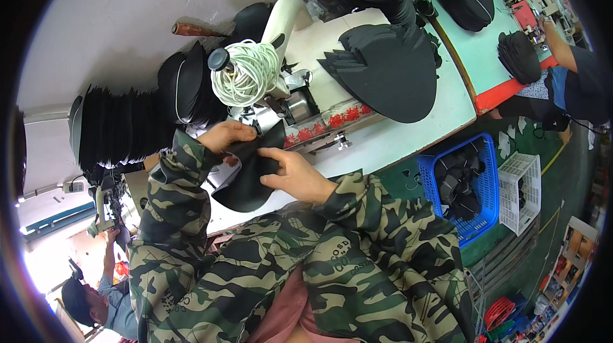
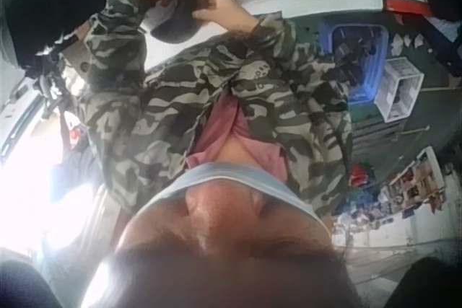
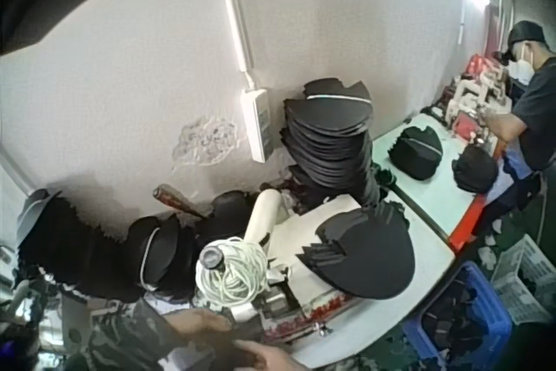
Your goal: Use a specialized stitching machine to join black leather/synthetic shoe upper components.
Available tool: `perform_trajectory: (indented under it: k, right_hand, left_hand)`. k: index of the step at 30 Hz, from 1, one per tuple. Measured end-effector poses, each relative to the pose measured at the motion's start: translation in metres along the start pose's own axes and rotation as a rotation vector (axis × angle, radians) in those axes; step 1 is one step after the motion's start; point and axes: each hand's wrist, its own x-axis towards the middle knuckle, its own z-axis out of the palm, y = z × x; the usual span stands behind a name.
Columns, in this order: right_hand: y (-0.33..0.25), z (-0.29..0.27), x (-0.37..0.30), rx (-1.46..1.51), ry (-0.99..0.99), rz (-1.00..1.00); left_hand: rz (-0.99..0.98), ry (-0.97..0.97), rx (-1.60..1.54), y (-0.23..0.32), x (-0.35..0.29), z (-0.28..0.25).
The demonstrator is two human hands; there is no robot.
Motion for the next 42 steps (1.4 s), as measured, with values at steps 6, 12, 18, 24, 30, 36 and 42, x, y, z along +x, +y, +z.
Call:
perform_trajectory:
  k: [6, 12, 18, 24, 30, 36, 42]
  right_hand:
    - [-0.004, 0.007, 0.005, 0.029, 0.018, -0.041]
    - [-0.015, -0.017, 0.001, 0.052, 0.084, 0.077]
    - [-0.048, -0.065, -0.032, -0.644, 0.268, -0.092]
    - [-0.059, -0.084, -0.068, -0.630, 0.606, -0.284]
    - [-0.059, -0.058, -0.037, -0.700, 0.661, -0.332]
    - [-0.077, -0.079, -0.048, -0.627, 0.705, -0.217]
    - [-0.067, -0.059, -0.027, -0.708, 0.638, -0.382]
  left_hand:
    - [0.014, -0.065, -0.044, 0.010, 0.002, -0.010]
    - [0.320, -0.050, 0.182, 0.015, 0.033, -0.004]
    - [0.710, 0.153, 0.400, -0.025, 0.044, 0.039]
    - [0.273, -0.053, 0.132, -0.020, 0.015, 0.056]
    - [0.225, 0.298, 0.213, -0.006, 0.030, 0.048]
    - [0.352, 0.466, 0.229, 0.001, 0.037, 0.072]
    - [0.260, 0.429, 0.424, 0.011, 0.033, 0.058]
